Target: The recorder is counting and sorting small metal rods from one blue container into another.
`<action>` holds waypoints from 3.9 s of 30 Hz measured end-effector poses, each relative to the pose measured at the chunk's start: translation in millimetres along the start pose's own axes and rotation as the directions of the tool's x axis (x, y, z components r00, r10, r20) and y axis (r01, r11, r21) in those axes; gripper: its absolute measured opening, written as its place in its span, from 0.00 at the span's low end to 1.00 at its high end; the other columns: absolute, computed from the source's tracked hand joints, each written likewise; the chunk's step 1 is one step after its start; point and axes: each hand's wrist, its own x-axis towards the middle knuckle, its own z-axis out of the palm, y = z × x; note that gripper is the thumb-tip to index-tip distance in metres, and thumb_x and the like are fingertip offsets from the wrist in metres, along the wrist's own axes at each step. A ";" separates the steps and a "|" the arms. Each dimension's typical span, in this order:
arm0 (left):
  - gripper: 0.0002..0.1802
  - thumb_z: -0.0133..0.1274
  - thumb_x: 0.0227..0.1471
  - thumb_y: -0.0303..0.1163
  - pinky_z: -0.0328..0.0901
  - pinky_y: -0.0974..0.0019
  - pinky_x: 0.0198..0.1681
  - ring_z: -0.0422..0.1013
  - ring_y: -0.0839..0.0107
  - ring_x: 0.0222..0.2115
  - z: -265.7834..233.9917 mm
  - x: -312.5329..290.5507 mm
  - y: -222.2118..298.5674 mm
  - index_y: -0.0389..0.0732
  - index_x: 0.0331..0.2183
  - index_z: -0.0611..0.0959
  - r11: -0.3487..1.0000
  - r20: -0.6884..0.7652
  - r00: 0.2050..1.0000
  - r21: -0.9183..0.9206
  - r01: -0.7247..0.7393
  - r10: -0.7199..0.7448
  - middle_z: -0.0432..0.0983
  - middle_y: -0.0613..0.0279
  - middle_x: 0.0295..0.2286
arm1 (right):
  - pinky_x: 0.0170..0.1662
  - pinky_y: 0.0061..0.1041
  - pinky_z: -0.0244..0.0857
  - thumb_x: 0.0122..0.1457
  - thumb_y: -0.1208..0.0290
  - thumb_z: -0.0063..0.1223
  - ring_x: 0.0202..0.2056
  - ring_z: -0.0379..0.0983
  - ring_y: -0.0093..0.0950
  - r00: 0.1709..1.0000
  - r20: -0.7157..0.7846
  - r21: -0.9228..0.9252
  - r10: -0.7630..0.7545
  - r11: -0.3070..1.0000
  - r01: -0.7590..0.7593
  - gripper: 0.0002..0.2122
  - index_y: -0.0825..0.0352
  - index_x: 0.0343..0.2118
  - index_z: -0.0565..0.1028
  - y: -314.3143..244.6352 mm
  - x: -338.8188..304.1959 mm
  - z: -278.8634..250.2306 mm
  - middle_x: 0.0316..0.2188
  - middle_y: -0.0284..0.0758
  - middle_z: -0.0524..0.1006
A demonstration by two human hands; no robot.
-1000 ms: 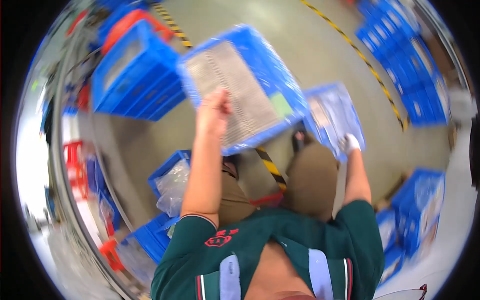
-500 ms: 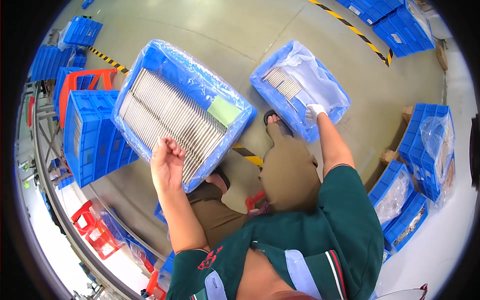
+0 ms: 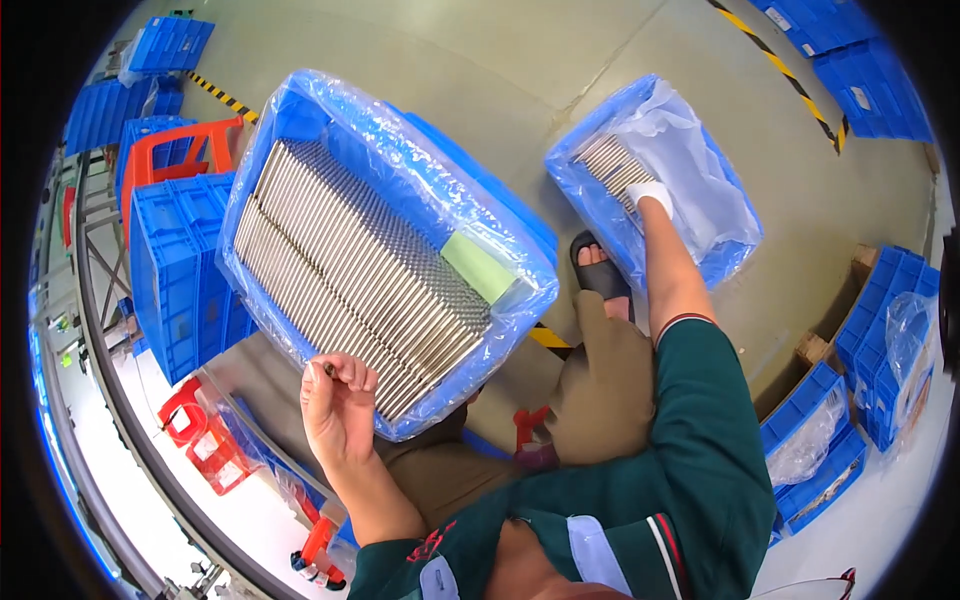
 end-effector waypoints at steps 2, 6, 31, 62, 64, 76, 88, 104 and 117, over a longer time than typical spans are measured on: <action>0.11 0.47 0.52 0.35 0.55 0.69 0.28 0.59 0.73 0.23 -1.2 0.4 0.5 0.36 0.29 0.73 1.000 -0.033 0.999 0.025 -0.006 0.007 0.65 0.61 0.22 | 0.47 0.31 0.62 0.45 0.56 0.47 0.46 0.67 0.37 0.999 0.006 -0.097 -0.043 0.994 0.044 0.21 0.63 0.41 0.73 -3.0 -3.8 0.1 0.44 0.41 0.71; 0.11 0.44 0.54 0.35 0.54 0.69 0.28 0.57 0.73 0.24 -3.1 -1.4 3.0 0.37 0.31 0.74 0.995 0.001 0.999 0.091 -0.035 0.035 0.63 0.63 0.23 | 0.45 0.33 0.64 0.47 0.61 0.48 0.43 0.70 0.37 0.975 -0.195 -0.101 -0.110 0.991 0.092 0.16 0.66 0.36 0.76 -3.9 -26.3 15.5 0.39 0.43 0.73; 0.10 0.49 0.50 0.34 0.58 0.69 0.28 0.62 0.73 0.22 -9.7 -13.6 15.2 0.36 0.26 0.75 1.000 -0.061 0.998 0.010 -0.014 0.014 0.68 0.62 0.20 | 0.32 0.37 0.70 0.48 0.68 0.49 0.38 0.74 0.29 0.968 0.188 -0.911 -0.166 0.339 0.235 0.10 0.57 0.34 0.78 83.8 -5.1 14.9 0.38 0.32 0.76; 0.09 0.51 0.50 0.35 0.59 0.79 0.21 0.62 0.84 0.17 -20.0 -27.5 34.3 0.39 0.26 0.77 0.983 0.164 0.978 -0.151 -0.104 0.128 0.67 0.73 0.17 | 0.20 0.14 0.51 0.54 0.67 0.47 0.17 0.58 0.14 0.120 -0.167 0.349 -0.979 0.056 0.936 0.08 0.66 0.26 0.68 -64.3 -469.8 -133.2 0.15 0.25 0.65; 0.09 0.50 0.50 0.34 0.59 0.78 0.22 0.62 0.83 0.18 -23.6 -31.5 39.3 0.38 0.26 0.77 0.969 0.232 0.955 -0.208 -0.135 0.183 0.67 0.72 0.17 | 0.22 0.15 0.53 0.54 0.69 0.48 0.18 0.59 0.14 0.048 -0.077 0.402 -0.996 0.014 0.916 0.07 0.67 0.26 0.70 -71.9 -496.0 -114.0 0.16 0.25 0.67; 0.08 0.50 0.50 0.32 0.61 0.76 0.24 0.62 0.82 0.18 -41.0 -39.0 51.5 0.37 0.27 0.78 0.970 0.194 0.961 -0.183 -0.160 0.195 0.68 0.71 0.17 | 0.26 0.19 0.59 0.53 0.72 0.47 0.20 0.64 0.18 -0.051 -0.073 0.224 -0.996 -0.067 0.972 0.06 0.70 0.31 0.70 -83.2 -511.6 -52.5 0.17 0.31 0.68; 0.08 0.56 0.45 0.31 0.60 0.77 0.23 0.63 0.81 0.18 -27.3 -55.7 41.7 0.37 0.22 0.78 0.932 0.127 0.936 0.117 -0.344 0.330 0.70 0.67 0.17 | 0.29 0.26 0.62 0.52 0.72 0.49 0.24 0.70 0.35 -0.131 -0.183 0.085 -0.974 -0.148 0.985 0.07 0.67 0.33 0.71 -54.8 -519.3 -63.9 0.23 0.41 0.72; 0.06 0.50 0.50 0.31 0.64 0.70 0.29 0.64 0.76 0.21 -29.1 -40.0 30.9 0.38 0.27 0.75 0.956 0.250 0.965 -0.294 0.001 0.076 0.70 0.65 0.20 | 0.26 0.31 0.63 0.47 0.75 0.50 0.24 0.70 0.39 -0.198 -0.307 0.030 -0.931 -0.218 0.976 0.08 0.65 0.32 0.70 -58.4 -504.4 -52.3 0.22 0.41 0.72; 0.07 0.48 0.51 0.34 0.65 0.66 0.31 0.66 0.74 0.23 -27.0 -43.4 35.5 0.41 0.26 0.73 0.924 0.429 0.903 -0.346 0.161 0.004 0.71 0.64 0.21 | 0.27 0.32 0.64 0.44 0.77 0.49 0.24 0.71 0.38 -0.237 -0.281 0.044 -0.930 -0.259 0.965 0.09 0.64 0.32 0.69 -61.4 -501.2 -54.4 0.21 0.40 0.72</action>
